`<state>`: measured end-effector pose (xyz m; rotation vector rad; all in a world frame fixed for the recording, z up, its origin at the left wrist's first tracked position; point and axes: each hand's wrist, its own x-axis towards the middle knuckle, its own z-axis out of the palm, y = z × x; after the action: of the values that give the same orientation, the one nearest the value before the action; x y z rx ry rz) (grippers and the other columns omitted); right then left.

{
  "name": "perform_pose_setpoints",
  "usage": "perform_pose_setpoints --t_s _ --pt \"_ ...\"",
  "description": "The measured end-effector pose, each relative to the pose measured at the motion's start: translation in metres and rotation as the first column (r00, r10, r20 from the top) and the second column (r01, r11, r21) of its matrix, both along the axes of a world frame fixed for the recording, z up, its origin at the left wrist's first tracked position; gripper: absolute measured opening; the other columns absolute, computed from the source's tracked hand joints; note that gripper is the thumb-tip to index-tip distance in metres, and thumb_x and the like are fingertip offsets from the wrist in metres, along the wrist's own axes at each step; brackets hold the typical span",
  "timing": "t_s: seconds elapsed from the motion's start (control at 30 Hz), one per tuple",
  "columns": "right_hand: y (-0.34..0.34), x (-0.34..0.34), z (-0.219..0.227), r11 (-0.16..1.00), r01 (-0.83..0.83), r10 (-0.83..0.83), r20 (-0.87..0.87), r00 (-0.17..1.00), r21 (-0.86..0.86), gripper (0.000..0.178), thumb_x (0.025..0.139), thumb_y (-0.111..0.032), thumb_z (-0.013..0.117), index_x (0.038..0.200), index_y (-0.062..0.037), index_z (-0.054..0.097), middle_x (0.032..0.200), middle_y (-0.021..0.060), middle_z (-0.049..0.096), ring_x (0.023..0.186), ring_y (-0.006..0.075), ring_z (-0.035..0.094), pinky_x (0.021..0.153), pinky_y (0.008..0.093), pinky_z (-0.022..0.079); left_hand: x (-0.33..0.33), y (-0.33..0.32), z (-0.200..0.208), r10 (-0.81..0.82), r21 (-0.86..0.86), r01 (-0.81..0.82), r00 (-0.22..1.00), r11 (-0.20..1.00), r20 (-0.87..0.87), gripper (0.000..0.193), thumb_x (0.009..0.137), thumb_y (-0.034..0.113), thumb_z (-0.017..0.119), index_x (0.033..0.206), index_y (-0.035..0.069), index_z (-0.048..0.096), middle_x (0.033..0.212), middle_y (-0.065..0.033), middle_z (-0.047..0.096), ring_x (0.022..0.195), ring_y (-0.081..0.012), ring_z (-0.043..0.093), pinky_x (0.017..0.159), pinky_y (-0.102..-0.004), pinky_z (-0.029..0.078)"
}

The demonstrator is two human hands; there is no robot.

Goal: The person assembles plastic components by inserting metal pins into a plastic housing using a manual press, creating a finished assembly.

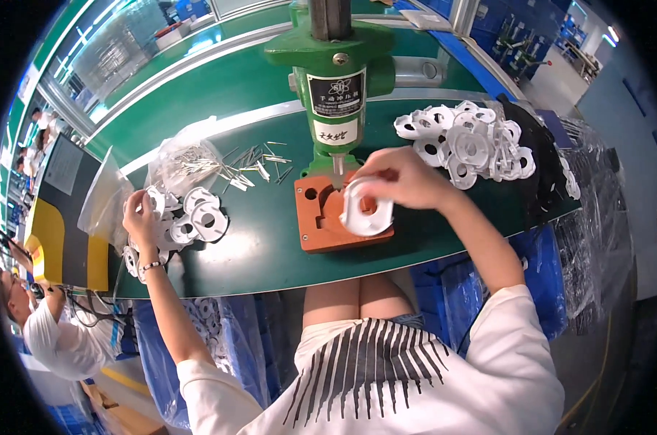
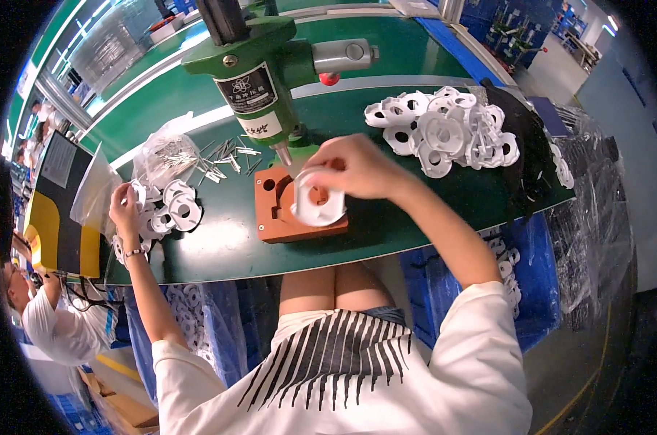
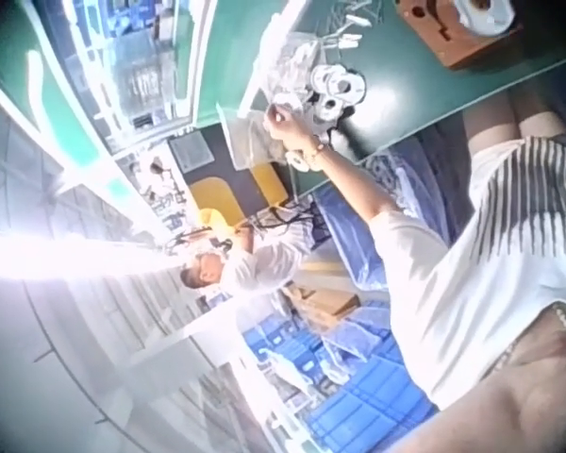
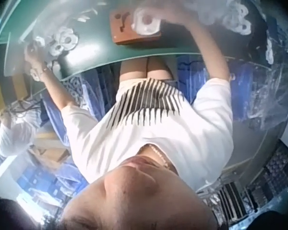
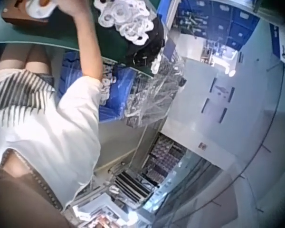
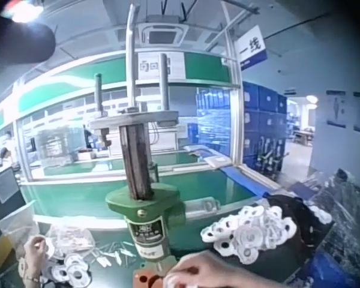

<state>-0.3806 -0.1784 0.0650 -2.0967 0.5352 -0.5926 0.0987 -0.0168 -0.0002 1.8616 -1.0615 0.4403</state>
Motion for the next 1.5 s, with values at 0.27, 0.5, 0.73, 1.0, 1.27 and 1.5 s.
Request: perform_pose_setpoints --t_s 0.27,0.5,0.73,1.0,1.27,1.5 --pt "-0.005 0.037 -0.013 0.893 -0.168 0.177 -0.017 0.984 -0.418 0.014 0.076 -0.014 0.066 0.085 -0.0037 0.069 0.069 0.0096 0.056 0.062 0.0225 0.054 0.059 0.0322 0.043 -0.004 0.004 0.0 0.167 0.024 -0.173 0.972 0.985 0.164 0.018 0.084 0.011 0.057 0.1 0.007 0.064 0.097 -0.0094 0.066 0.084 -0.0196 0.063 0.072 -0.0295 0.049" --pt "-0.017 0.036 -0.01 0.921 -0.134 0.168 0.063 0.984 -0.366 0.007 0.072 -0.005 0.066 0.077 -0.0005 0.065 0.075 0.0108 0.059 0.062 0.0244 0.056 0.058 0.0331 0.044 -0.149 -0.003 0.053 -0.128 -0.261 0.208 0.947 0.943 0.294 0.026 0.078 -0.005 0.054 0.101 0.001 0.061 0.102 -0.0106 0.064 0.093 -0.0237 0.06 0.077 -0.033 0.046" --pt "0.041 -0.003 -0.02 0.787 0.142 -0.079 0.13 0.988 -0.6 0.026 0.071 -0.009 0.069 0.095 -0.0003 0.063 0.104 0.0139 0.062 0.096 0.0299 0.059 0.089 0.0381 0.045 -0.307 0.011 0.043 -0.817 0.393 0.724 0.557 0.566 0.15 0.046 0.07 0.016 0.068 0.113 0.007 0.055 0.126 -0.0116 0.049 0.116 -0.0276 0.047 0.096 -0.0458 0.032" --pt "0.053 -0.012 -0.023 0.784 0.07 -0.149 -0.077 0.986 -0.616 0.062 0.072 -0.024 0.069 0.125 0.0007 0.046 0.126 0.0142 0.049 0.121 0.0313 0.042 0.102 0.0477 0.029 -0.315 -0.003 0.036 -0.791 0.4 0.693 0.589 0.6 0.166 0.043 0.072 0.017 0.066 0.113 0.007 0.056 0.126 -0.0126 0.049 0.116 -0.0278 0.047 0.095 -0.0449 0.034" --pt "0.049 -0.015 -0.023 0.746 0.064 -0.168 -0.094 0.981 -0.663 0.056 0.073 -0.029 0.067 0.118 -0.0009 0.052 0.12 0.0118 0.054 0.122 0.0324 0.04 0.104 0.0519 0.021 -0.317 -0.007 0.038 -0.818 0.432 0.702 0.543 0.566 0.189 0.05 0.072 0.029 0.067 0.112 0.001 0.055 0.123 -0.0206 0.05 0.115 -0.0335 0.048 0.099 -0.0457 0.034" --pt "0.045 -0.012 -0.027 0.753 0.139 -0.149 0.039 0.988 -0.643 0.043 0.08 -0.027 0.063 0.113 -0.0021 0.054 0.118 0.0116 0.055 0.119 0.0308 0.043 0.103 0.0481 0.025 -0.307 -0.005 0.041 -0.858 0.288 0.829 0.511 0.479 -0.045 0.05 0.074 0.02 0.066 0.118 0.001 0.05 0.127 -0.0231 0.045 0.115 -0.0363 0.047 0.098 -0.0434 0.036"
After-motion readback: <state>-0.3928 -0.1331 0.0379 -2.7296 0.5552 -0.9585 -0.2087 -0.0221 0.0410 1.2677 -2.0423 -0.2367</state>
